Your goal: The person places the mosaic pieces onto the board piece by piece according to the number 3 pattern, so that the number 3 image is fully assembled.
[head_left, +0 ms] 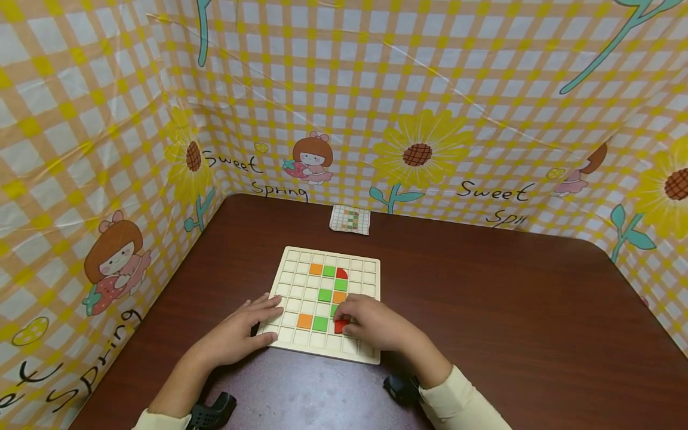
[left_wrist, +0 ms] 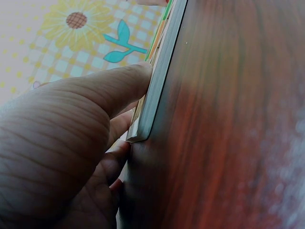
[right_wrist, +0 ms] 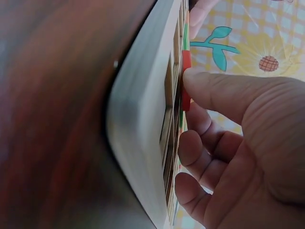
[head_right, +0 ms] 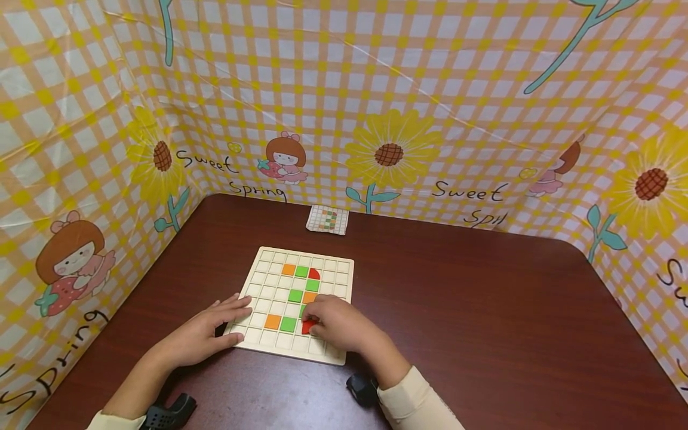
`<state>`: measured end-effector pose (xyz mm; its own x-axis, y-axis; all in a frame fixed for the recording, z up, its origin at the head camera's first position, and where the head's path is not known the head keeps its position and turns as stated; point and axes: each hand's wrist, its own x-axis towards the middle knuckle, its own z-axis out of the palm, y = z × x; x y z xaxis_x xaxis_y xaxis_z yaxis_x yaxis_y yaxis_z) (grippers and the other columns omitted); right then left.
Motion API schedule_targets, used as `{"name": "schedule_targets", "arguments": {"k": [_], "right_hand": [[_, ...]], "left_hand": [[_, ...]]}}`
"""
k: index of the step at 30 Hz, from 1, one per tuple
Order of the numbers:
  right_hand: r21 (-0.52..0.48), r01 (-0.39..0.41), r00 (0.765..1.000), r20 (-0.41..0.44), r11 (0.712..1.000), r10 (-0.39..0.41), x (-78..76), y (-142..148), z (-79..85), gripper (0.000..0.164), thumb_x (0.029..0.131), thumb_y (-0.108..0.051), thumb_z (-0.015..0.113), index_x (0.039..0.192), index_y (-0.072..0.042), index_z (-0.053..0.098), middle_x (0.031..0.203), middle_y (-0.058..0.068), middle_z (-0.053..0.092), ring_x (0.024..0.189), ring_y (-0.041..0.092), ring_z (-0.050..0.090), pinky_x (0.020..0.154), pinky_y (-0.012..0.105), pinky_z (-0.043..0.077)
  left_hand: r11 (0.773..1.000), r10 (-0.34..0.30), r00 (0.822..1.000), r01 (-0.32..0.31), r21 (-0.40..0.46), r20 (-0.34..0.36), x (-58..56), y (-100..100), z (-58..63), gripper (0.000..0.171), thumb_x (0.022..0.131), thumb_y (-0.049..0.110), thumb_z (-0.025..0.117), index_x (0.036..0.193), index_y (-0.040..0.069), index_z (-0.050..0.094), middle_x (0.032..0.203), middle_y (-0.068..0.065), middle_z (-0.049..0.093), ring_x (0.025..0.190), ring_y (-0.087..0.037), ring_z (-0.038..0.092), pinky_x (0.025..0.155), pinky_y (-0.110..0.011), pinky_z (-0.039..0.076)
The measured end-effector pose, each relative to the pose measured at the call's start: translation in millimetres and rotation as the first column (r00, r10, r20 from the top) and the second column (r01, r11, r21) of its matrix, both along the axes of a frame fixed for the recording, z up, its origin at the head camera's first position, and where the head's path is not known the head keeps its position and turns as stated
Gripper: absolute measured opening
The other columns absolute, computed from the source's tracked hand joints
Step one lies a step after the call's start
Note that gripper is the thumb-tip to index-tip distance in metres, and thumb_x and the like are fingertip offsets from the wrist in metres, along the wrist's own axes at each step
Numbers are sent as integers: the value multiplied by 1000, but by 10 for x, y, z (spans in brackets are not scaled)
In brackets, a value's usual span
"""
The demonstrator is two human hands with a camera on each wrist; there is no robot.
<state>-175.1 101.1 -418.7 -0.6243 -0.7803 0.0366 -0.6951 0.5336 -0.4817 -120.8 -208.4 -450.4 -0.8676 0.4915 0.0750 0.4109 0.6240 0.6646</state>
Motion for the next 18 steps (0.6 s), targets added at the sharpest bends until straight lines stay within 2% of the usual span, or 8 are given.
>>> {"name": "schedule_targets", "arguments": {"k": [9,18], "right_hand": [[-7,-4,999,-49,1000,4,2,-75,-34,11,89,-4,71,98,-10,70,92,-3,60,84,10,53,77,28,48],[20,22,999,-39,1000,-22,20,-120,-32,11,89,-7,72,98,-12,69,87,-5,58,81,10,50,74,28,45]], "left_hand": [[1000,8,1000,-8,-2,11,2,-1,0,51,96,22,68,141,1,54,154,-13,41,147,-38,23,115,-63,15],[1000,6,1000,-6,-5,8,-4,0,-1,51,96,21,68,141,0,54,153,-14,41,146,-38,24,115,-63,15]]}}
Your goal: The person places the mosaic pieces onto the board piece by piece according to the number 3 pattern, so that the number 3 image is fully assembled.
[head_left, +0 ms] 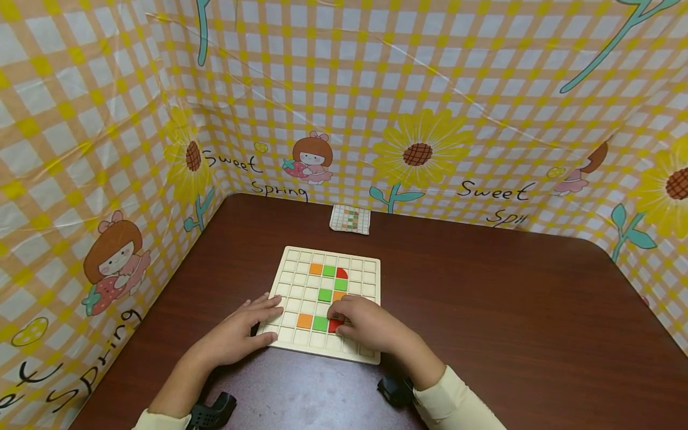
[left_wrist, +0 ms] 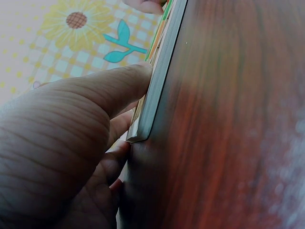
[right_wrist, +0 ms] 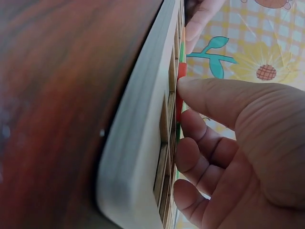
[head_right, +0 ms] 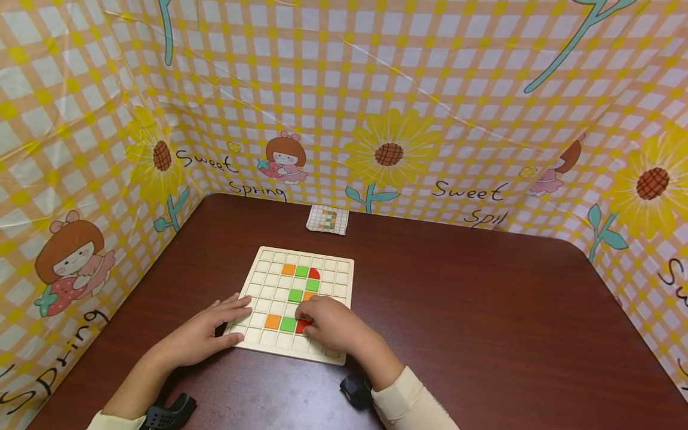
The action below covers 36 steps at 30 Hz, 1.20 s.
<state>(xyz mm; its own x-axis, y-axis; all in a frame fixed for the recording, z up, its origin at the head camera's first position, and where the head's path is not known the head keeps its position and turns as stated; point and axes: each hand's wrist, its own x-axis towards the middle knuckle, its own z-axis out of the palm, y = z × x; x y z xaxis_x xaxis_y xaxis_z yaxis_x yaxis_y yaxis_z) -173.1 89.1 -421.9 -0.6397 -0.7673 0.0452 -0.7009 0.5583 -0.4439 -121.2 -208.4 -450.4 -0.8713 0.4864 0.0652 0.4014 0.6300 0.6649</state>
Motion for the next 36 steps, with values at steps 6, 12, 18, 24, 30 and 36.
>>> {"name": "schedule_targets", "arguments": {"k": [6,12,18,24,30,36], "right_hand": [[-17,8,1000,15,1000,-7,6,0,13,11,89,-9,72,99,-12,68,84,-5,57,80,11,51,73,28,44],[-33,-4,1000,5,999,4,-3,-10,4,9,89,-6,72,94,-11,67,86,-4,59,80,10,50,75,28,45],[-22,-10,1000,-21,1000,10,-4,-35,-16,12,87,-3,73,93,-11,66,80,-4,54,76,10,47,70,27,42],[-26,-3,1000,-9,1000,3,-20,-18,-15,12,87,-5,73,93,-12,66,78,-7,53,77,10,48,69,27,42],[-88,59,994,97,994,-51,-11,135,24,11,91,-8,68,101,-10,67,83,-10,53,78,9,51,69,26,45],[-104,155,988,41,982,-152,-1,583,84,14,94,-10,67,107,-8,67,96,-4,60,87,13,57,76,33,50]], "left_hand": [[1000,0,1000,0,3,0,2,2,2,51,96,21,68,140,0,55,153,-14,41,146,-38,24,115,-63,15],[1000,1,1000,-1,6,-1,6,-10,-1,51,95,20,68,140,0,55,153,-15,41,146,-39,24,115,-64,15],[1000,0,1000,0,6,-1,14,-6,-9,51,95,21,68,140,0,55,153,-14,42,146,-39,24,115,-64,15],[1000,-6,1000,6,9,-6,-7,-7,-8,51,96,22,68,140,1,55,153,-14,42,146,-38,24,115,-64,16],[1000,-3,1000,3,7,0,7,-22,-46,51,96,24,68,140,1,55,153,-13,42,146,-37,25,115,-63,15],[997,43,999,-43,72,-1,22,-23,-27,48,96,25,68,138,4,58,152,-13,44,145,-38,29,114,-62,21]]}}
